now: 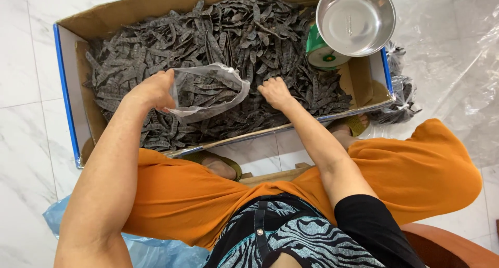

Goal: The person sits on the floor and scoops dark dried fish pieces from a large cardboard box into a clear plastic bag. They place the filled bag onto a metal scale to weigh it, then tie the bag closed. The process is repeated with a second bag.

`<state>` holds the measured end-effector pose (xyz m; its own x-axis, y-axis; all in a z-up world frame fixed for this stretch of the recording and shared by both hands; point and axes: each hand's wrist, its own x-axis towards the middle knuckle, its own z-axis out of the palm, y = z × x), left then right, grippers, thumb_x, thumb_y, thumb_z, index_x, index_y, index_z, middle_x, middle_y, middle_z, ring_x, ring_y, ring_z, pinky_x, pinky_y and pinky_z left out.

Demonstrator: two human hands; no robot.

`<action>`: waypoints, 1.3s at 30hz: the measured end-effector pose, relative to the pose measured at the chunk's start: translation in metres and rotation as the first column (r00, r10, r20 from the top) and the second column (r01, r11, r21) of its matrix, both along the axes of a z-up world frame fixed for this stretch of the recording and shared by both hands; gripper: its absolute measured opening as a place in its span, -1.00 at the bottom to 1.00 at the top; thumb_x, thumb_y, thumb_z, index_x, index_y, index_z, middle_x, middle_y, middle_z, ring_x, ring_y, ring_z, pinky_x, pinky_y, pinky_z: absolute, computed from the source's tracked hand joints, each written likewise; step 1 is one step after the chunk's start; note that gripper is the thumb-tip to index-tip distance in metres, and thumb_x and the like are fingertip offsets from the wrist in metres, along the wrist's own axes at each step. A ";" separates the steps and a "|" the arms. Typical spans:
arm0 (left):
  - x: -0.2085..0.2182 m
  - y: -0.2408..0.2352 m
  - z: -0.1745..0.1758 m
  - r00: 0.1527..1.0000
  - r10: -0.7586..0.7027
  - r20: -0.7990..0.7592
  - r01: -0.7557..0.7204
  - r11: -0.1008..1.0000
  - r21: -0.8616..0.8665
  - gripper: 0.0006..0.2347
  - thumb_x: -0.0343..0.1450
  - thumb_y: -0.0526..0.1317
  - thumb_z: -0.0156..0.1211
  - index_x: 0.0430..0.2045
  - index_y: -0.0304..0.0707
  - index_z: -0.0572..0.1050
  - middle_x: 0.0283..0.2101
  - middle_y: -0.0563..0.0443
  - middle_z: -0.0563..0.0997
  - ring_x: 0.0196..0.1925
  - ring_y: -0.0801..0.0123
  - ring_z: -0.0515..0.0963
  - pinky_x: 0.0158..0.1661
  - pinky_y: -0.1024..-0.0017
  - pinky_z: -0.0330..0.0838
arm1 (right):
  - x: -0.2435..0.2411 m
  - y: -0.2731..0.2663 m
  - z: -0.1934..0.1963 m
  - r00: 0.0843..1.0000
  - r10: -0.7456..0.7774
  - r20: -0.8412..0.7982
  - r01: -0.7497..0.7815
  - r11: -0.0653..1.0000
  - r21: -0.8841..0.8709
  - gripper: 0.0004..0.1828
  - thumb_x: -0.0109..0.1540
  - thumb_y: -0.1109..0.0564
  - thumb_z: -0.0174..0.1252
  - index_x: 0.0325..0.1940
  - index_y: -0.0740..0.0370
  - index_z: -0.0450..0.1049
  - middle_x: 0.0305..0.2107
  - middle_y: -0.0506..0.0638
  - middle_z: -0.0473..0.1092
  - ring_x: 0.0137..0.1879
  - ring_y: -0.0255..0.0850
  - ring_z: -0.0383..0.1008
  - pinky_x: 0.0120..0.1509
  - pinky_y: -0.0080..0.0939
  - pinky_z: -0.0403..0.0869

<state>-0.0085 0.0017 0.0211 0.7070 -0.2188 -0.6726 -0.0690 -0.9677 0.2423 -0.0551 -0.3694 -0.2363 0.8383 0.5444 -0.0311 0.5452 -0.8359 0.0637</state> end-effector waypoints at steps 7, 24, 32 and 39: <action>0.000 0.005 -0.009 0.996 -0.055 0.069 0.057 0.998 -0.024 -0.42 0.09 -0.46 0.48 0.00 -0.48 0.36 0.00 -0.31 0.54 -0.08 -0.02 0.64 -0.19 0.18 0.57 | 0.010 -0.020 0.039 0.988 -0.152 0.011 0.131 0.882 0.453 -0.82 0.08 0.14 0.36 -0.25 0.15 0.59 -0.14 0.05 0.44 0.05 0.01 0.40 0.07 -0.03 0.43; 0.004 -0.006 -0.006 0.997 -0.067 0.027 0.065 0.996 0.062 -0.30 0.11 -0.47 0.49 0.19 -0.43 0.29 0.19 -0.28 0.45 0.20 -0.04 0.54 0.04 0.18 0.55 | 0.000 0.048 0.217 0.906 0.141 -0.399 0.423 -0.311 0.851 -0.88 0.45 0.18 0.02 0.05 0.24 0.35 -0.28 0.00 0.47 -0.20 -0.29 0.54 -0.04 -0.21 0.64; -0.002 -0.006 0.006 1.000 0.030 -0.005 -0.030 0.999 -0.038 -0.24 0.11 -0.49 0.44 0.25 -0.39 0.22 0.10 -0.26 0.51 -0.05 0.03 0.71 -0.15 0.22 0.64 | 0.031 0.152 0.194 0.955 0.244 -0.165 0.043 0.440 0.897 -0.77 0.38 0.08 0.20 0.01 0.24 0.38 -0.23 0.06 0.52 -0.12 -0.10 0.59 0.00 -0.12 0.56; -0.001 -0.001 0.008 1.000 0.011 -0.008 -0.011 0.999 -0.045 -0.39 0.09 -0.48 0.48 0.04 -0.50 0.35 -0.01 -0.33 0.60 -0.13 0.07 0.72 -0.24 0.22 0.63 | 0.025 0.183 0.175 0.930 0.364 0.055 -0.281 0.604 0.745 -0.39 0.03 0.02 0.42 0.07 0.27 0.40 -0.14 0.19 0.48 0.03 0.16 0.46 0.12 0.08 0.42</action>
<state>-0.0097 0.0011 0.0290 0.7039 -0.2413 -0.6680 -0.0564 -0.9565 0.2861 -0.0304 -0.1866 -0.0611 0.6189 0.6562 0.4316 0.7570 -0.3519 -0.5506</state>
